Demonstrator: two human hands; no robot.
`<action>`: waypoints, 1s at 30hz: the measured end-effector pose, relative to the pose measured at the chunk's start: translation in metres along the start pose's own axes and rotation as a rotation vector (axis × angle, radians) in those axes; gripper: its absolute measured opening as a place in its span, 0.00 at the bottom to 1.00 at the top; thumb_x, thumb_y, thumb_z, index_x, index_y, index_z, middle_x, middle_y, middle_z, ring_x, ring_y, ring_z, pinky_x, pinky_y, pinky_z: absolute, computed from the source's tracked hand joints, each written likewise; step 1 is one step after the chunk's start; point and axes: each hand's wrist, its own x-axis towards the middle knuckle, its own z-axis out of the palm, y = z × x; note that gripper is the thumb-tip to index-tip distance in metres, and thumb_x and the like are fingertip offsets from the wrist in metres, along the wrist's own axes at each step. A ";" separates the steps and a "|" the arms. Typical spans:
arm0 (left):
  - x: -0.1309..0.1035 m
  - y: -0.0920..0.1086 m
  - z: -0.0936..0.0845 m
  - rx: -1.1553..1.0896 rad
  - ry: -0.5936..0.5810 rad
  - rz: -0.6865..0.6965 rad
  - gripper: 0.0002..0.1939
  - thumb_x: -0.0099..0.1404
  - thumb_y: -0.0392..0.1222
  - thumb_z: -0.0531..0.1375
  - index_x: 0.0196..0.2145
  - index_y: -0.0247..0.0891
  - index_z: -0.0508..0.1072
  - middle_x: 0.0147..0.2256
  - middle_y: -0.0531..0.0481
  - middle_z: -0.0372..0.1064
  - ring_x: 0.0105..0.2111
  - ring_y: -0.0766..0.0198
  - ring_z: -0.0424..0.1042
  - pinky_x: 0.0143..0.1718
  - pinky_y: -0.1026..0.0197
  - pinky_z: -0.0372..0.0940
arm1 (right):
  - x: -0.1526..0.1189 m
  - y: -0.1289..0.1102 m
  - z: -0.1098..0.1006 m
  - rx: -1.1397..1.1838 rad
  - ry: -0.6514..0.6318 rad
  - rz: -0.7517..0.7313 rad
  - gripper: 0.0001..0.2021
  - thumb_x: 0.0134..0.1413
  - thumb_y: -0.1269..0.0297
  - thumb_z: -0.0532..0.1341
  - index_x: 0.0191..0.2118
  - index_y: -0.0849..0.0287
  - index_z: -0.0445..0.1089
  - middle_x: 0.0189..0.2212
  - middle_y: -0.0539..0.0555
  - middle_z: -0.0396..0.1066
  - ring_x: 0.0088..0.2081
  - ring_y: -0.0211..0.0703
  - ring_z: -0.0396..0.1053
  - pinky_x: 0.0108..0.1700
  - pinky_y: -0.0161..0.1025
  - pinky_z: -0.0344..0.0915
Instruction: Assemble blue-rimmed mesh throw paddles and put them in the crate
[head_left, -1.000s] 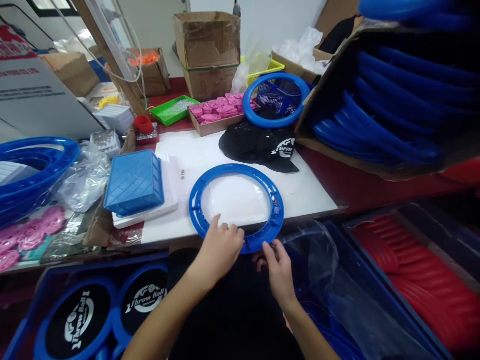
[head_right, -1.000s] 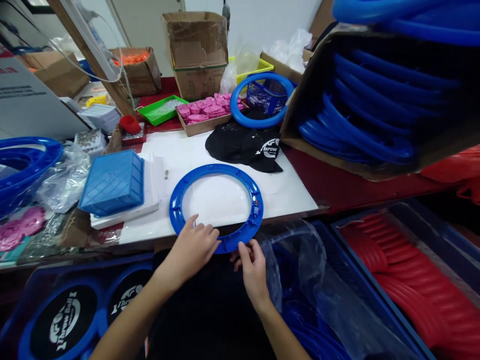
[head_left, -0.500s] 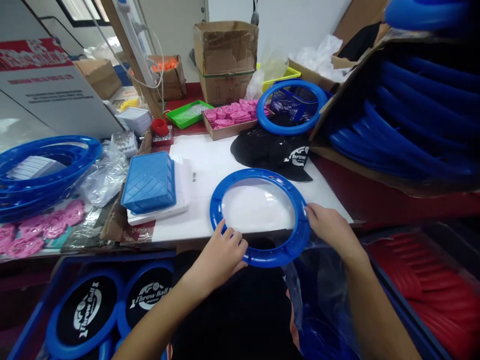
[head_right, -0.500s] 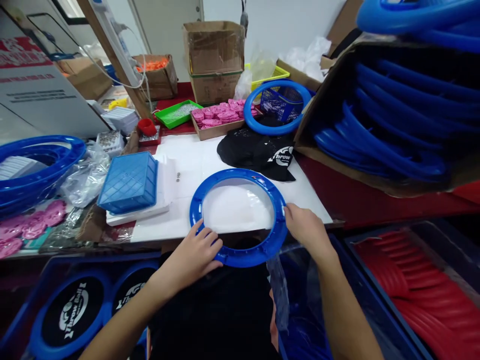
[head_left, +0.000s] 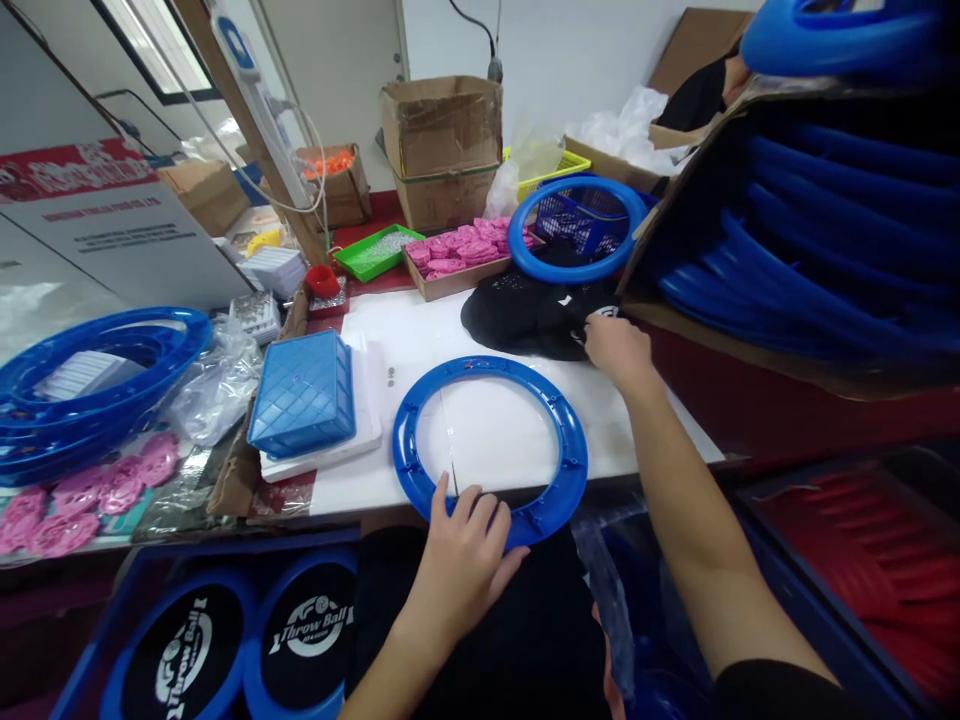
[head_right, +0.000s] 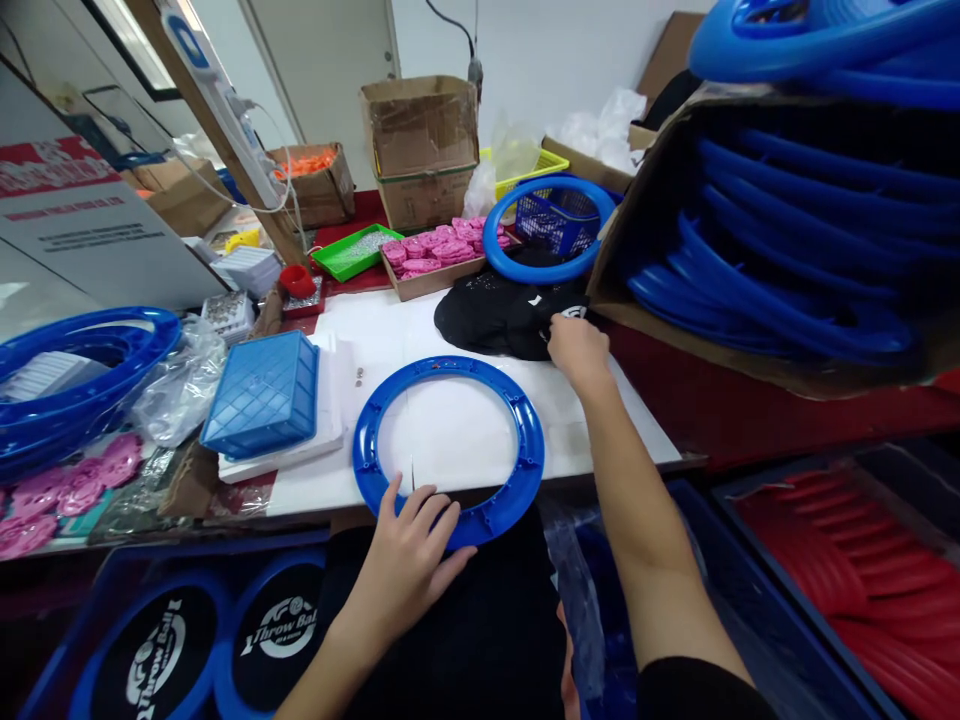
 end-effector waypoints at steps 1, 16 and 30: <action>-0.005 -0.002 -0.002 -0.013 0.010 -0.005 0.18 0.73 0.48 0.62 0.56 0.36 0.73 0.49 0.41 0.76 0.55 0.47 0.73 0.67 0.28 0.57 | 0.002 0.006 -0.004 0.034 0.046 0.021 0.20 0.71 0.64 0.48 0.55 0.65 0.74 0.46 0.73 0.76 0.47 0.65 0.74 0.50 0.58 0.67; 0.018 0.005 -0.031 -1.173 0.100 -0.436 0.34 0.71 0.45 0.65 0.70 0.57 0.59 0.69 0.45 0.61 0.66 0.50 0.66 0.70 0.40 0.57 | -0.063 -0.034 -0.023 0.565 0.194 -0.546 0.24 0.72 0.60 0.49 0.67 0.61 0.63 0.42 0.60 0.79 0.44 0.53 0.77 0.53 0.50 0.71; 0.073 -0.024 -0.001 -1.837 0.131 -1.158 0.15 0.56 0.41 0.71 0.40 0.37 0.75 0.34 0.49 0.78 0.36 0.60 0.79 0.38 0.61 0.74 | -0.195 -0.067 -0.005 0.643 -0.263 -1.286 0.18 0.71 0.67 0.55 0.63 0.63 0.67 0.49 0.64 0.76 0.50 0.54 0.71 0.56 0.56 0.69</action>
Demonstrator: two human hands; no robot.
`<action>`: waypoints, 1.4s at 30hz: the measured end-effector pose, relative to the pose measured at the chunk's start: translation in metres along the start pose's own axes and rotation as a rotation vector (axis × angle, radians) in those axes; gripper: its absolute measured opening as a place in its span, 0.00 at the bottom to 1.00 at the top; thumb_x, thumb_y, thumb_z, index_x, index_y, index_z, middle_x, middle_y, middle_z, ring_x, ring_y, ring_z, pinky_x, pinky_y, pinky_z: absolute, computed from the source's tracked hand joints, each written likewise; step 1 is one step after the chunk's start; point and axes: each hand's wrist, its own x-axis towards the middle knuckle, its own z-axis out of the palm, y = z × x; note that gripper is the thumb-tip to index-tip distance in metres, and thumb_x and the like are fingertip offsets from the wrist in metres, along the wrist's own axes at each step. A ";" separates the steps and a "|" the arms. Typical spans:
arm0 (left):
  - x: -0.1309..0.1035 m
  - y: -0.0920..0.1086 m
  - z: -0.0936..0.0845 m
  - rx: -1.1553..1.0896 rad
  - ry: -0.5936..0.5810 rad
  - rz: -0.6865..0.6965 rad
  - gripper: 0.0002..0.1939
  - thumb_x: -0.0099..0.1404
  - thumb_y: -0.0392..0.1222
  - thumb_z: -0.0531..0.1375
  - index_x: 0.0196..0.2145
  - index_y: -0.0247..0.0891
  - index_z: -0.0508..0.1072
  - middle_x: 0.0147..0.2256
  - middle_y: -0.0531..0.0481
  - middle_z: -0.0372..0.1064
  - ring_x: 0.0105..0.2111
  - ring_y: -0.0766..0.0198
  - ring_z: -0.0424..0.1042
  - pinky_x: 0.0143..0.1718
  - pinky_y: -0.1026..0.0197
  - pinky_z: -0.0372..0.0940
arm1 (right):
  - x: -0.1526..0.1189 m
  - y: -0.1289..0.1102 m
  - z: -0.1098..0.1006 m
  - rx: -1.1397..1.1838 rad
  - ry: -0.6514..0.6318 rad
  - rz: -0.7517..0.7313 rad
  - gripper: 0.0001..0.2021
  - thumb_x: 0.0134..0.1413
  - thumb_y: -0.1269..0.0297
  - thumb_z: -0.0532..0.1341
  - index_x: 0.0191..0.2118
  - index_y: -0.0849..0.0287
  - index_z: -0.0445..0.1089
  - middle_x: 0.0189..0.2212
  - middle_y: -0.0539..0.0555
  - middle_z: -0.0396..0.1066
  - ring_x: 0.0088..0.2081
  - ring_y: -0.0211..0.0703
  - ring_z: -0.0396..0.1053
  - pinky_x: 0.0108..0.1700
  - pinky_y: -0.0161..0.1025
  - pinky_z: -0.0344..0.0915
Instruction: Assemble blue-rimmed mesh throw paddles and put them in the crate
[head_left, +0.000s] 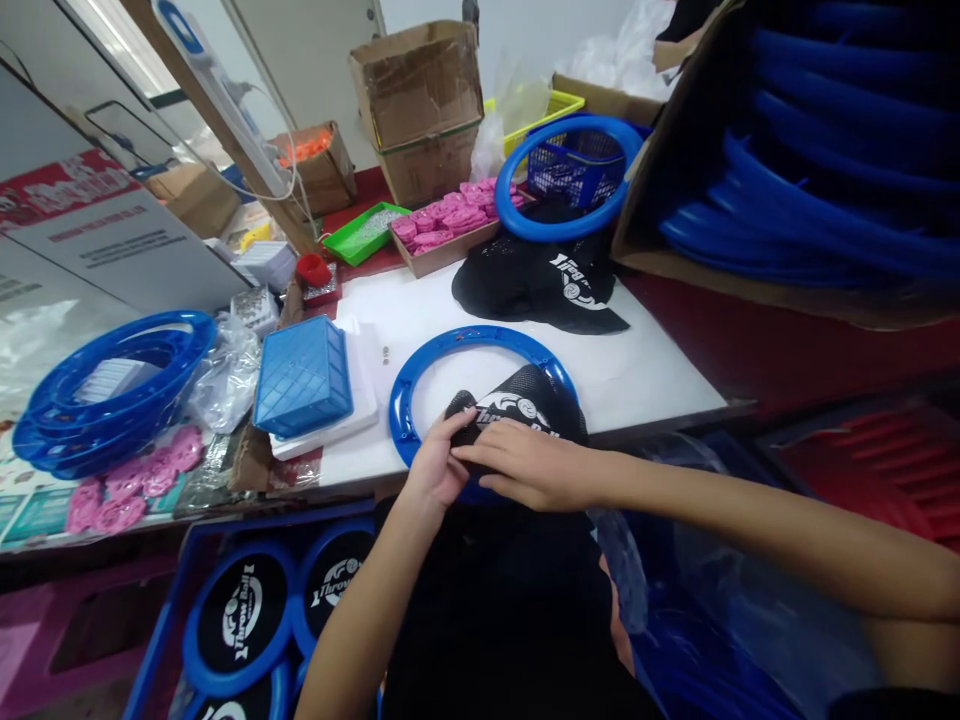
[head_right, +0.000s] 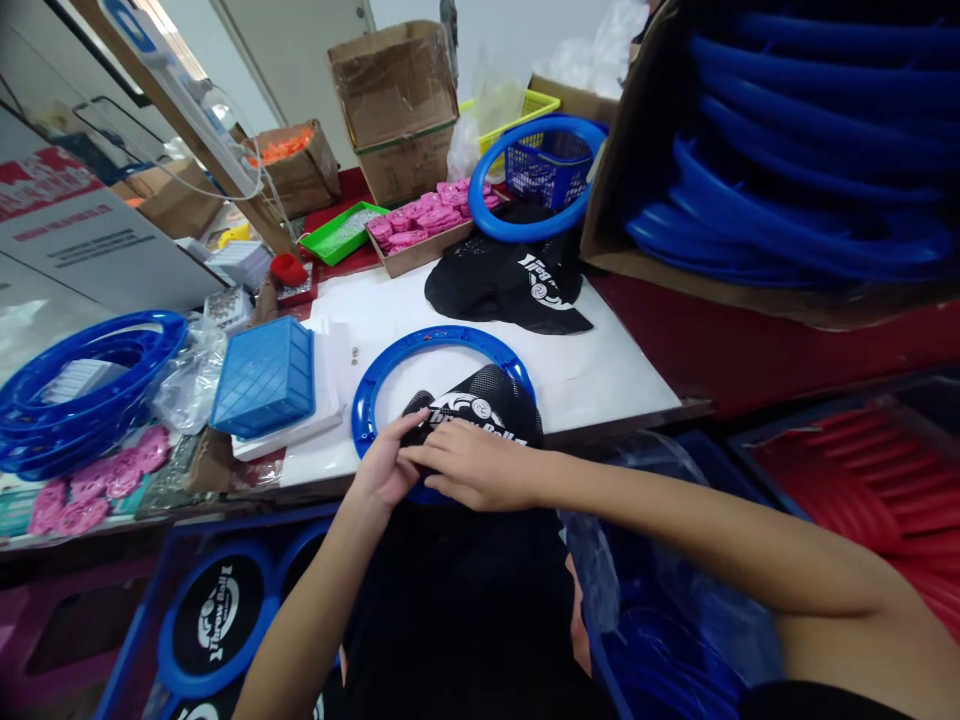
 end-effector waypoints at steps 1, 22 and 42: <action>0.004 0.001 -0.002 0.018 0.005 0.036 0.16 0.54 0.40 0.72 0.40 0.36 0.75 0.35 0.49 0.78 0.36 0.60 0.79 0.38 0.61 0.73 | -0.001 0.005 -0.004 0.060 0.036 0.008 0.18 0.72 0.65 0.55 0.63 0.62 0.67 0.51 0.63 0.75 0.52 0.53 0.71 0.57 0.54 0.68; -0.001 0.030 -0.040 2.152 -0.225 0.831 0.30 0.67 0.23 0.52 0.65 0.36 0.68 0.68 0.33 0.61 0.71 0.42 0.57 0.70 0.24 0.46 | 0.007 0.115 -0.017 -0.501 -0.140 0.354 0.33 0.52 0.86 0.52 0.63 0.64 0.68 0.58 0.68 0.68 0.57 0.60 0.65 0.56 0.54 0.69; 0.102 0.102 0.003 1.983 -0.278 0.655 0.10 0.70 0.45 0.63 0.42 0.39 0.82 0.41 0.40 0.80 0.45 0.48 0.79 0.48 0.53 0.69 | 0.066 0.138 -0.068 0.225 -0.489 0.669 0.13 0.67 0.53 0.58 0.44 0.55 0.73 0.23 0.48 0.71 0.22 0.40 0.67 0.26 0.37 0.60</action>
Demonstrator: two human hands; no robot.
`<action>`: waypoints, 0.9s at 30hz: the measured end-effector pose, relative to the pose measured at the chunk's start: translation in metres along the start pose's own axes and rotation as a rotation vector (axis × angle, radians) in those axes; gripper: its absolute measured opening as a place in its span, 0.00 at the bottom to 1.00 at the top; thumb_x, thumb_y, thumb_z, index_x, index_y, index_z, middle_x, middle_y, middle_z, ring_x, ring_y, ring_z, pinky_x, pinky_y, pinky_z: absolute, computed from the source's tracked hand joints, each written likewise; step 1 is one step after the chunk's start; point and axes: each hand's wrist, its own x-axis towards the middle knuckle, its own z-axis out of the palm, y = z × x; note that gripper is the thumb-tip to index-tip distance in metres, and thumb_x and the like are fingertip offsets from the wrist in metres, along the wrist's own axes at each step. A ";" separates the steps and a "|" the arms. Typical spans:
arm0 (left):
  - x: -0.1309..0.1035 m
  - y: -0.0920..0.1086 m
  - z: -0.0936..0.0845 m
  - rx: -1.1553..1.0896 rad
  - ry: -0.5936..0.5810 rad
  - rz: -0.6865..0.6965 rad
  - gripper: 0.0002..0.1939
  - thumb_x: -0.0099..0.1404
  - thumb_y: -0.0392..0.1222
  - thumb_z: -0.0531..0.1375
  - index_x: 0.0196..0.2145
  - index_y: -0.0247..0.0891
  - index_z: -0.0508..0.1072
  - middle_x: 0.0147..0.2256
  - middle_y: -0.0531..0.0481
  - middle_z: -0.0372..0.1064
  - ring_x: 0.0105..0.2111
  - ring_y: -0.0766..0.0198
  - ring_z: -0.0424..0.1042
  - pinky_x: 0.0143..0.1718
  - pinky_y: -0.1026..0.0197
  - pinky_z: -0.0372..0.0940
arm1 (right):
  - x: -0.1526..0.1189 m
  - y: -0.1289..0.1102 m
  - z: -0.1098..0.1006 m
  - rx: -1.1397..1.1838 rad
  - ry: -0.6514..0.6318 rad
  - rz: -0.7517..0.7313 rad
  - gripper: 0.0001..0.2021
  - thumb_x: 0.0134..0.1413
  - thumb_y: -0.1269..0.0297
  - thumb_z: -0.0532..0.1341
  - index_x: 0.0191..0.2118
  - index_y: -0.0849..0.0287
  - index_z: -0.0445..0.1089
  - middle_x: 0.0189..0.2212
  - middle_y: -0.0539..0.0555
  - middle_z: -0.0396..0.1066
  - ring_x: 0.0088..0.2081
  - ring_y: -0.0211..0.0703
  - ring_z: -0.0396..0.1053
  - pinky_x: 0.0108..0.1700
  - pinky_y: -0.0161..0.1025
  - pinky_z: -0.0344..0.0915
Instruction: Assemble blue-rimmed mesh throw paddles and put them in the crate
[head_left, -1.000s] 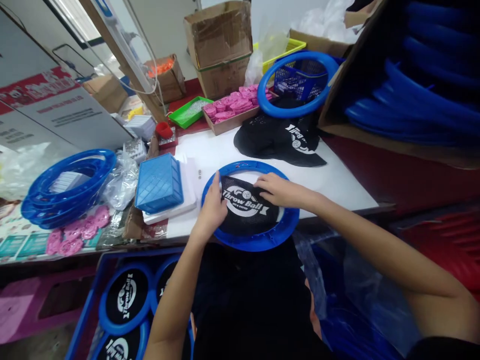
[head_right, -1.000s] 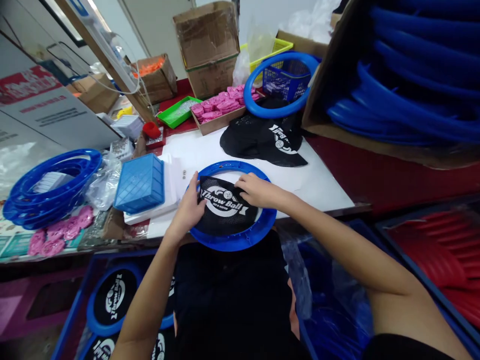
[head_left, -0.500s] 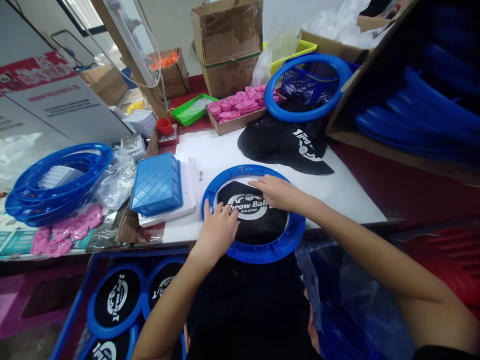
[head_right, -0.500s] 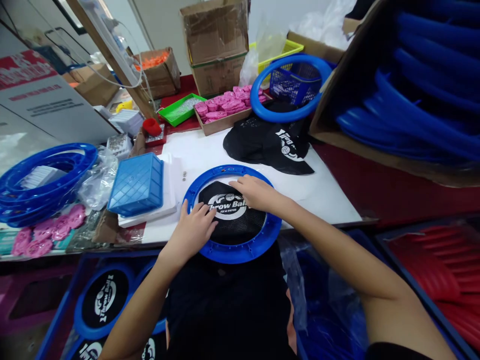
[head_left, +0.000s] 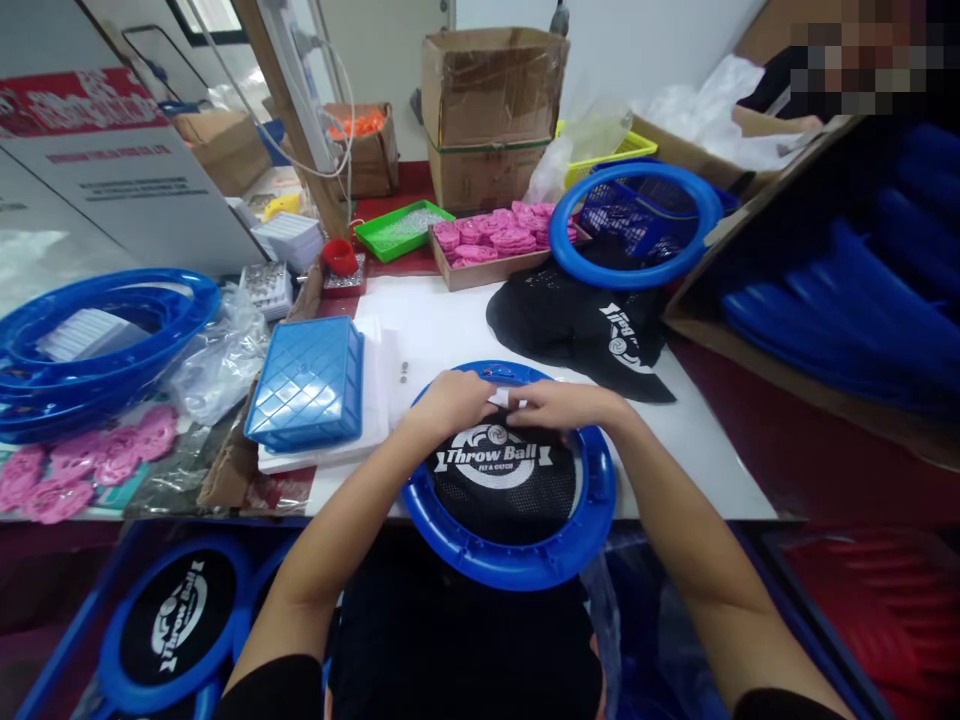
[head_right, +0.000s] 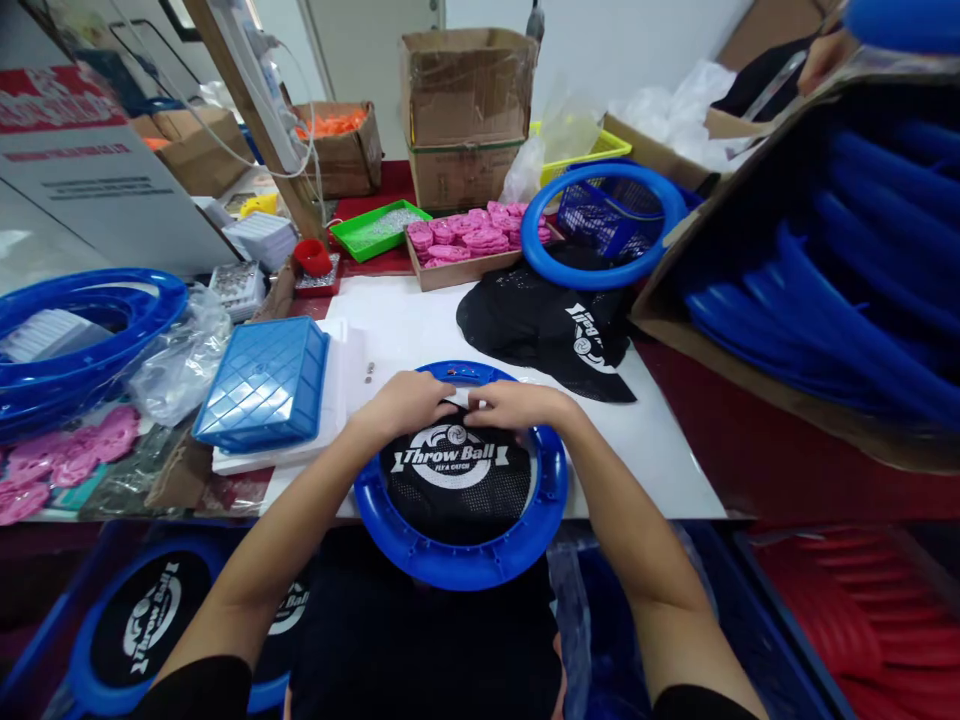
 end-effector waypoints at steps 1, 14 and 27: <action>0.004 -0.003 0.002 -0.012 -0.022 0.061 0.08 0.68 0.43 0.64 0.41 0.39 0.82 0.40 0.40 0.80 0.44 0.48 0.79 0.48 0.54 0.69 | 0.002 0.000 0.003 -0.061 0.041 -0.039 0.09 0.64 0.56 0.62 0.40 0.56 0.73 0.26 0.49 0.73 0.25 0.41 0.69 0.27 0.37 0.61; 0.002 -0.017 0.008 -0.403 0.171 0.130 0.05 0.67 0.35 0.60 0.41 0.39 0.69 0.34 0.51 0.72 0.35 0.58 0.72 0.41 0.57 0.65 | -0.011 0.003 0.005 0.510 0.464 -0.198 0.19 0.58 0.52 0.67 0.49 0.56 0.68 0.42 0.53 0.74 0.43 0.47 0.73 0.45 0.43 0.70; 0.003 -0.028 0.010 -0.542 0.319 0.017 0.06 0.68 0.32 0.62 0.36 0.40 0.78 0.38 0.50 0.79 0.40 0.60 0.76 0.48 0.56 0.69 | -0.001 0.013 0.018 0.036 0.745 -0.145 0.09 0.64 0.63 0.61 0.44 0.54 0.80 0.38 0.52 0.80 0.39 0.46 0.77 0.45 0.41 0.70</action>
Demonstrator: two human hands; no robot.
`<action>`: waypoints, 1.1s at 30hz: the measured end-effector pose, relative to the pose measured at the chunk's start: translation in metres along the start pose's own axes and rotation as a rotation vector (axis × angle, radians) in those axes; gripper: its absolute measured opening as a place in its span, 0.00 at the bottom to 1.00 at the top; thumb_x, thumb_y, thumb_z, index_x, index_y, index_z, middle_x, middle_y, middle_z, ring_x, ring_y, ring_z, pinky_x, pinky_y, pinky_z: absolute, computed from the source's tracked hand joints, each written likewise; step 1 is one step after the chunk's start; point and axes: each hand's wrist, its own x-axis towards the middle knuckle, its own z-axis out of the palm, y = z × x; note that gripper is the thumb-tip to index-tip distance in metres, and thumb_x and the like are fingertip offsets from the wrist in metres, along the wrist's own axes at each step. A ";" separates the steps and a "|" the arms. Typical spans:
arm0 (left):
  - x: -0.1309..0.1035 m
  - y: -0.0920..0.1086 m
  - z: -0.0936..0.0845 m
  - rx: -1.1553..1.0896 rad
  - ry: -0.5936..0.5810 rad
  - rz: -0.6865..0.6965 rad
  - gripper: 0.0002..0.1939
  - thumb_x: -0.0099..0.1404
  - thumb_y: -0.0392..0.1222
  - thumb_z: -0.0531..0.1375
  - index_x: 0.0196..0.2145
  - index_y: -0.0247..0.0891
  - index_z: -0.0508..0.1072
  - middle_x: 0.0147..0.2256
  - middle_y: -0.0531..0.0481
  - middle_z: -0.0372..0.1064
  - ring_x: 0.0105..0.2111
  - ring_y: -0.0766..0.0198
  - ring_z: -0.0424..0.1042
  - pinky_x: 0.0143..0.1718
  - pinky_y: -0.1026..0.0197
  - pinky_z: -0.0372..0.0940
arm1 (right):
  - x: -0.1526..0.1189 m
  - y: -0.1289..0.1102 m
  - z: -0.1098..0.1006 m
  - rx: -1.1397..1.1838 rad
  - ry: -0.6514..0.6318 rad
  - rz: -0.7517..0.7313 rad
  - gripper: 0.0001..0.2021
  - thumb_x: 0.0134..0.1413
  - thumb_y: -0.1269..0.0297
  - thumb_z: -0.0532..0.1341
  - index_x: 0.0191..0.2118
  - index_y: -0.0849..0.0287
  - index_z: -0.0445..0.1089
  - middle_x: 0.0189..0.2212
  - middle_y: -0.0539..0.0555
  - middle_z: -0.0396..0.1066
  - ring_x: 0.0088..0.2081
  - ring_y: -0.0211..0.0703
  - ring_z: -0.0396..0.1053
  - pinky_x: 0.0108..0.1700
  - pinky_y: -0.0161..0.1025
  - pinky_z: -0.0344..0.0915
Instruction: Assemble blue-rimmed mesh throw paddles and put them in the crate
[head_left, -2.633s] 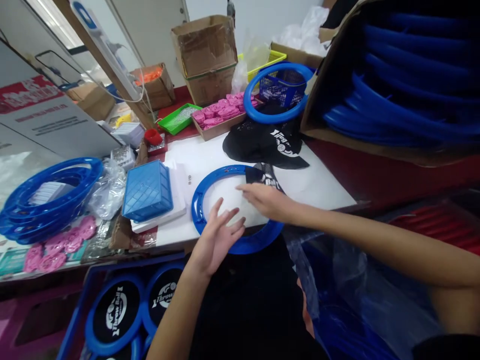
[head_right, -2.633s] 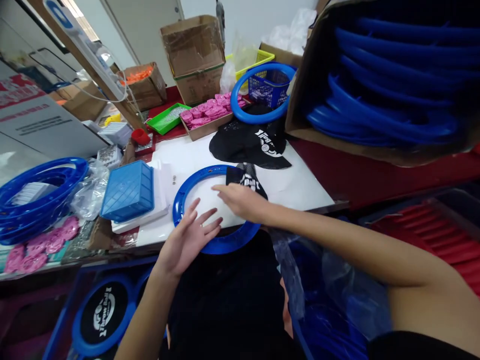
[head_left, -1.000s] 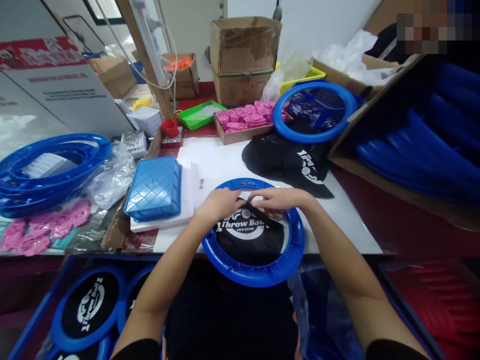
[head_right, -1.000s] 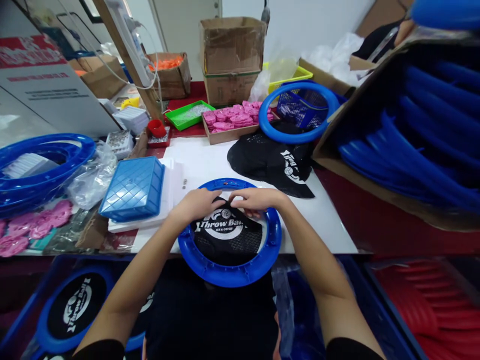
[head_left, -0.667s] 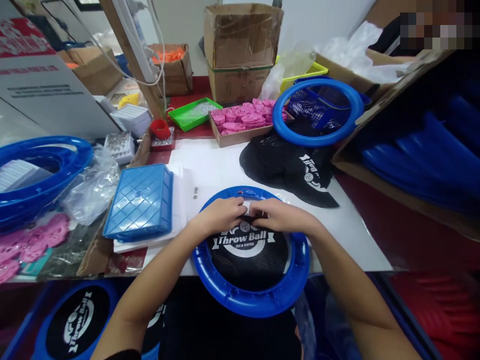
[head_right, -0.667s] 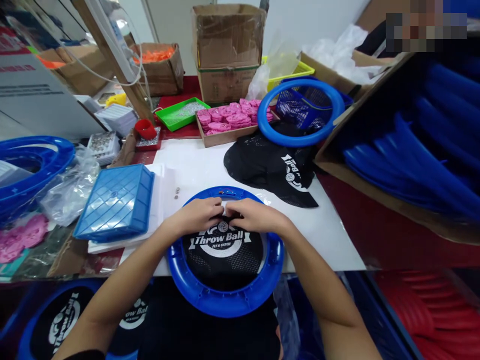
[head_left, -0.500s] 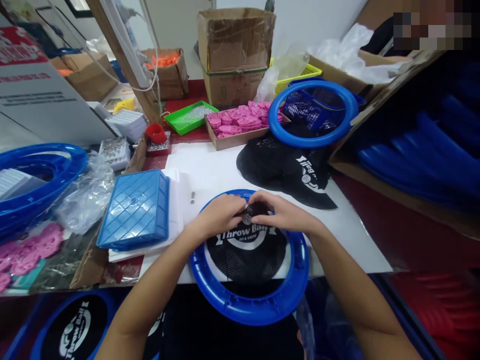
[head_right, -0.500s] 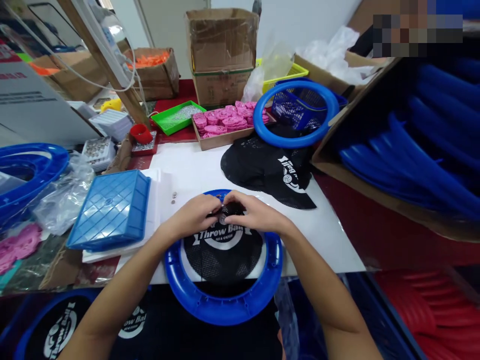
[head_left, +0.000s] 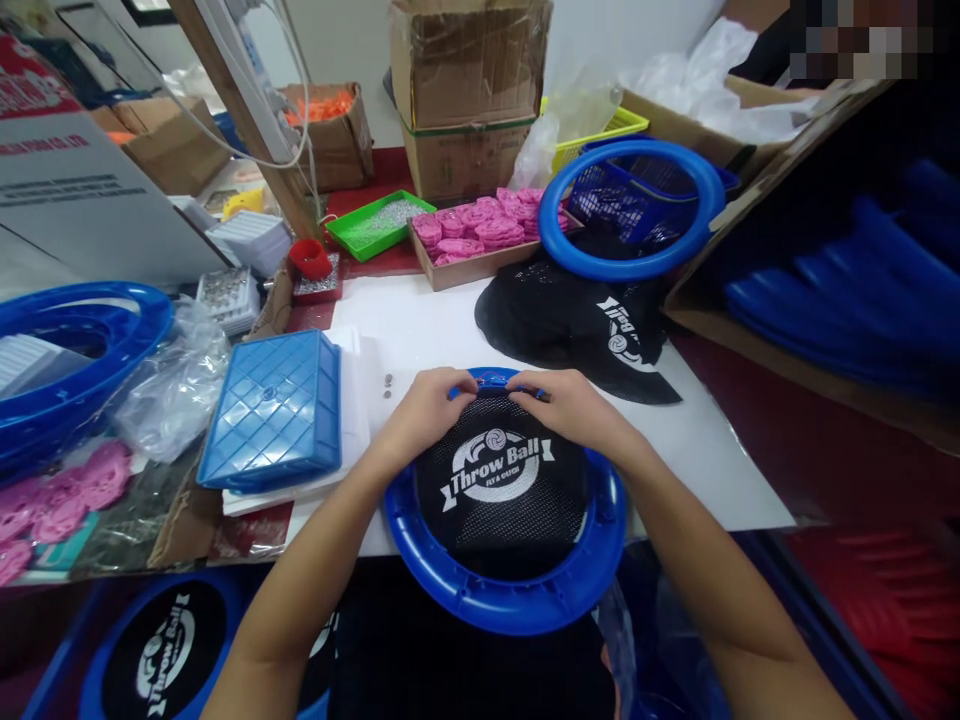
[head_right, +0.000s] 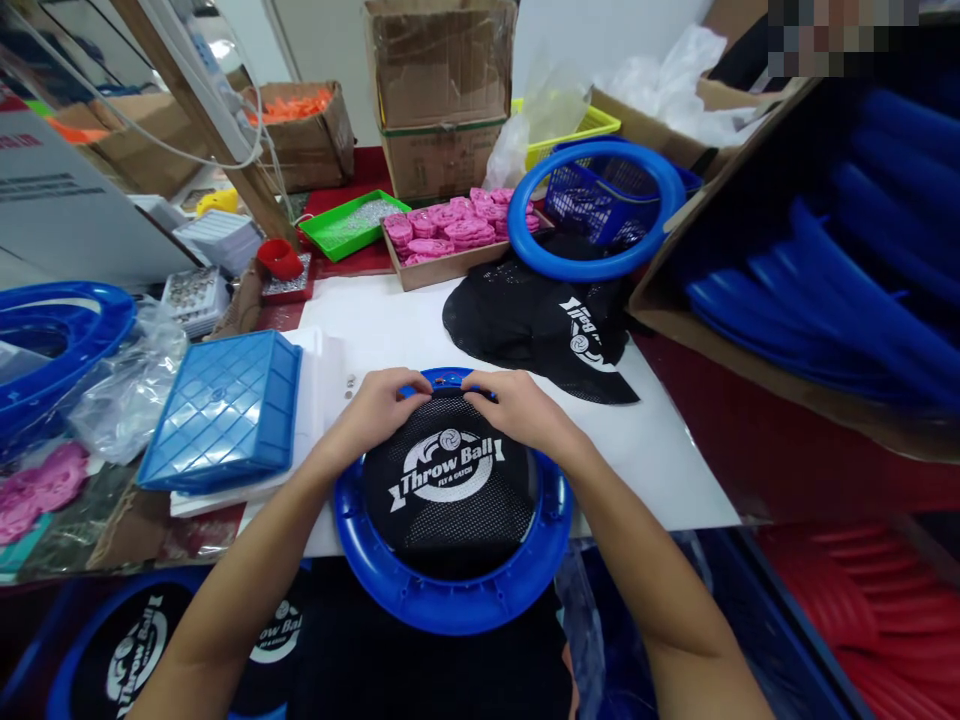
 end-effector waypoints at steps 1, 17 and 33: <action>-0.001 0.000 0.002 0.058 -0.001 0.028 0.07 0.69 0.32 0.61 0.37 0.39 0.79 0.38 0.49 0.79 0.41 0.59 0.76 0.49 0.55 0.70 | 0.000 0.002 0.002 -0.031 0.006 -0.038 0.10 0.65 0.65 0.60 0.45 0.54 0.80 0.41 0.52 0.82 0.41 0.47 0.78 0.47 0.42 0.71; 0.000 -0.003 0.013 0.518 -0.009 0.045 0.14 0.76 0.33 0.56 0.52 0.40 0.79 0.48 0.45 0.77 0.41 0.57 0.78 0.41 0.57 0.72 | 0.001 0.015 0.017 -0.290 -0.002 -0.157 0.18 0.67 0.73 0.57 0.55 0.58 0.79 0.45 0.60 0.81 0.43 0.52 0.79 0.47 0.48 0.75; -0.001 0.003 0.015 0.772 -0.109 0.142 0.17 0.77 0.32 0.51 0.52 0.40 0.77 0.50 0.41 0.74 0.38 0.58 0.77 0.28 0.61 0.66 | -0.002 0.007 0.011 -0.316 -0.084 -0.085 0.22 0.66 0.73 0.56 0.60 0.55 0.75 0.47 0.57 0.81 0.46 0.50 0.78 0.50 0.46 0.74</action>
